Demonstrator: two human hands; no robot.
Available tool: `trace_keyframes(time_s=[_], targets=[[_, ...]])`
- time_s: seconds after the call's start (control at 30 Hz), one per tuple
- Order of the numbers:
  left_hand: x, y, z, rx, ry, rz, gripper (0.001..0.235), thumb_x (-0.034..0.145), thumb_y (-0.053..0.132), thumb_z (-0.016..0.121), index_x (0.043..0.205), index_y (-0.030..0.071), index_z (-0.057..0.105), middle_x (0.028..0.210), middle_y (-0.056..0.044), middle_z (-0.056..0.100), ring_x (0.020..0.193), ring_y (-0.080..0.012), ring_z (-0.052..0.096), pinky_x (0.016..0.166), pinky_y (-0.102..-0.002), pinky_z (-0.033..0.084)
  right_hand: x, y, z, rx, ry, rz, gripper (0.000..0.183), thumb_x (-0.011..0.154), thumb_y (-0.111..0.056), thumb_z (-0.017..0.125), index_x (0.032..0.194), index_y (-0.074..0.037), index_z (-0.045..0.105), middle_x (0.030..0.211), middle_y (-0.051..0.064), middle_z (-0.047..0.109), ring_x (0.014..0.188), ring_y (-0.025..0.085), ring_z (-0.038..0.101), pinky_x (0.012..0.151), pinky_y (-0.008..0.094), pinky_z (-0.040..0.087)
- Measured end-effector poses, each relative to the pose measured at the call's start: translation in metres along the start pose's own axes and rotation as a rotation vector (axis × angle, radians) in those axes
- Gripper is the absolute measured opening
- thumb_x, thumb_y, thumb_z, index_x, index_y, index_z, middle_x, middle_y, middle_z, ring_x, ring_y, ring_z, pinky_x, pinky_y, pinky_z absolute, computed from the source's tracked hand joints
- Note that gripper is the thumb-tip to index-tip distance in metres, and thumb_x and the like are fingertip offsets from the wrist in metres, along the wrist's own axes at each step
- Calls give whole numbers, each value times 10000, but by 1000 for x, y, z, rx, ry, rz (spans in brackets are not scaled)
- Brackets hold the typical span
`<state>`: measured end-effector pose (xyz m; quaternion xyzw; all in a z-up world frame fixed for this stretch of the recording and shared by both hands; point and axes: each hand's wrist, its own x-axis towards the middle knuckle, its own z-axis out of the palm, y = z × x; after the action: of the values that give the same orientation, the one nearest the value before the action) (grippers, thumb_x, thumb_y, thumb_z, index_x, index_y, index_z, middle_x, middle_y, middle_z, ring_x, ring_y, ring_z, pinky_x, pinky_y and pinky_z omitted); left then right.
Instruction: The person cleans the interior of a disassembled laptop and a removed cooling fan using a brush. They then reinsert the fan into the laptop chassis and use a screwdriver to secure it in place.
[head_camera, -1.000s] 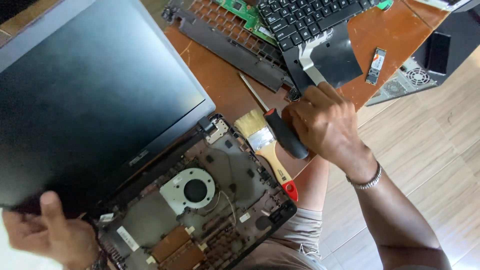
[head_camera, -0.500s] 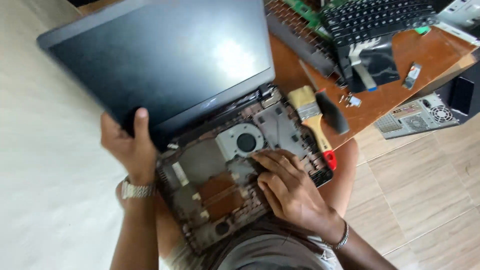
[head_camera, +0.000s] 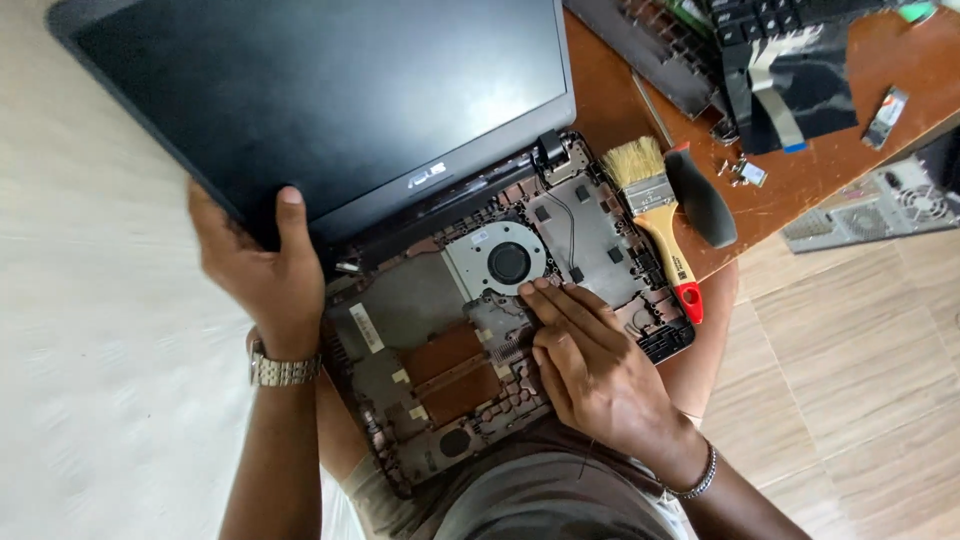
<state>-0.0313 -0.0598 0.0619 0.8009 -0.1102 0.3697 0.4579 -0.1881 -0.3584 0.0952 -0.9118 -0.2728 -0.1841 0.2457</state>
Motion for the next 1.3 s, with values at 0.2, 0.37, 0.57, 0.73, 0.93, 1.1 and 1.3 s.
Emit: trace_keyframes(time_s=[0.2,0.37,0.57,0.73,0.93,1.1,1.3], targets=[[-3,74,6,304,170,151,717,1213,242,815,1790,140,403,1796,-107,417,1586,-355,579,1309,-566,620,0,4,-1,2,-25,53,169,1110,-43,627,1228,73,664,1547,272,682,1410,416,716,1250,548,544],[-21,107,52,-337,-861,410,161,1057,-122,725,1202,-52,714,1171,-187,772,912,-242,772,787,-303,728,1,5,-2,6,3,1,125,1088,-57,685,1090,53,626,1357,356,751,1336,490,750,1199,602,577],[-23,104,73,-274,-1156,206,237,1014,-198,549,1117,14,577,1043,-100,594,835,-229,585,679,-371,469,-15,9,2,85,70,70,175,1088,-64,680,1190,78,663,1382,298,730,1321,436,743,1224,568,596],[-17,104,73,-350,-1158,172,161,1063,-121,596,1092,24,531,1043,-108,560,883,-256,587,759,-389,469,-18,13,-13,218,153,67,81,1075,-4,659,1100,61,617,1262,276,762,1156,431,770,1085,550,648],[-22,90,77,-355,-1161,142,114,1071,-65,636,1121,32,604,1103,-97,616,906,-237,625,742,-383,500,-65,39,-5,281,177,107,59,1064,22,648,1119,13,629,1143,205,811,1054,355,821,1002,451,726],[-16,85,75,-349,-1162,177,92,1074,-22,662,1105,37,598,1081,-104,625,868,-229,621,693,-378,484,-69,42,-17,247,215,116,56,1086,-15,618,1105,37,609,1102,247,805,1010,405,856,947,518,753],[-16,78,73,-388,-1273,147,222,946,-60,715,1133,58,700,1220,-79,604,835,-165,635,682,-313,552,-82,34,-26,268,457,264,70,1022,69,620,1072,33,653,1133,258,806,1105,377,845,1025,475,713]])
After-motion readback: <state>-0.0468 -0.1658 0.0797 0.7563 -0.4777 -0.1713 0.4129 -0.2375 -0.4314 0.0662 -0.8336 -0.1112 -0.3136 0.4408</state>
